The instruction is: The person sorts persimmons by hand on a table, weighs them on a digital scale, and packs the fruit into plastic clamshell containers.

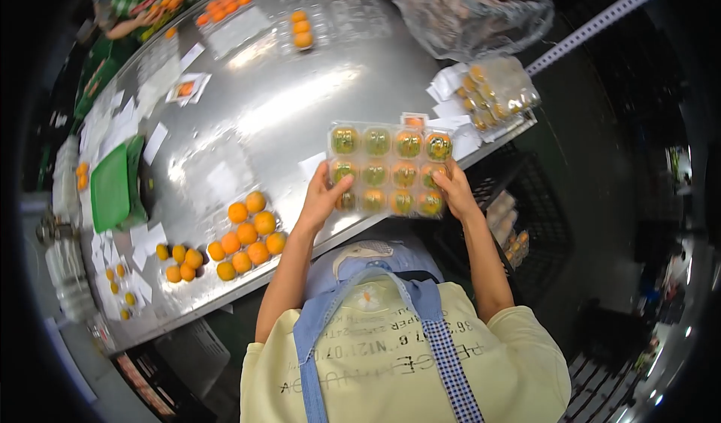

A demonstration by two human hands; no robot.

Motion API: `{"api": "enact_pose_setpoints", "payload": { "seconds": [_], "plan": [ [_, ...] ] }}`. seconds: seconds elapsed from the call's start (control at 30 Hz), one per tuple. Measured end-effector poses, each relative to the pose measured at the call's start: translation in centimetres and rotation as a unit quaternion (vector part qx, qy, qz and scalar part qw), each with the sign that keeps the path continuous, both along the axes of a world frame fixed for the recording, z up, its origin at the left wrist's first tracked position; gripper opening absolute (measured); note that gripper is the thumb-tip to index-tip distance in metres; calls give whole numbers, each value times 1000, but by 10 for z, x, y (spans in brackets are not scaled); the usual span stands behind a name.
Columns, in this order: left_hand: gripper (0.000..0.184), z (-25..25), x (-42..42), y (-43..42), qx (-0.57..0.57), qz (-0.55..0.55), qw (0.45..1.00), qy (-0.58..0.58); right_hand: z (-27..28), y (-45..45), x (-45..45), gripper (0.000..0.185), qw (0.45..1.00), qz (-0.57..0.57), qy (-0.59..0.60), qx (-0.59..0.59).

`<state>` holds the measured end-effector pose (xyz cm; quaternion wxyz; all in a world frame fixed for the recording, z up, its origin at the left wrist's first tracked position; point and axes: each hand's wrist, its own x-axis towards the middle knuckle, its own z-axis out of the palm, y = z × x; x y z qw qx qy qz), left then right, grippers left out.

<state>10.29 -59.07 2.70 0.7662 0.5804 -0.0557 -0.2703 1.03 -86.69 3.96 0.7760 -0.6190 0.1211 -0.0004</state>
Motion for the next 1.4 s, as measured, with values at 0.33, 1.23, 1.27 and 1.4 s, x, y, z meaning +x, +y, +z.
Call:
{"api": "enact_pose_setpoints", "payload": {
  "seconds": [0.33, 1.23, 1.27, 1.4],
  "plan": [
    [60, -41, 45, 75, 312, 199, 868, -331, -39, 50, 137, 46, 872, 106, -252, -406],
    [17, -70, -61, 42, 222, 277, 926, 131, -39, 166, 120, 26, 553, 447, -425, -560],
    [18, -60, -58, 41, 367, 275, 888, 39, -42, 163, 118, 27, 544, 455, -432, -557],
    [28, -32, -23, 41, 474, 327, 793, -199, -41, 138, 117, 26, 570, 489, -449, -483]
  ]
}}
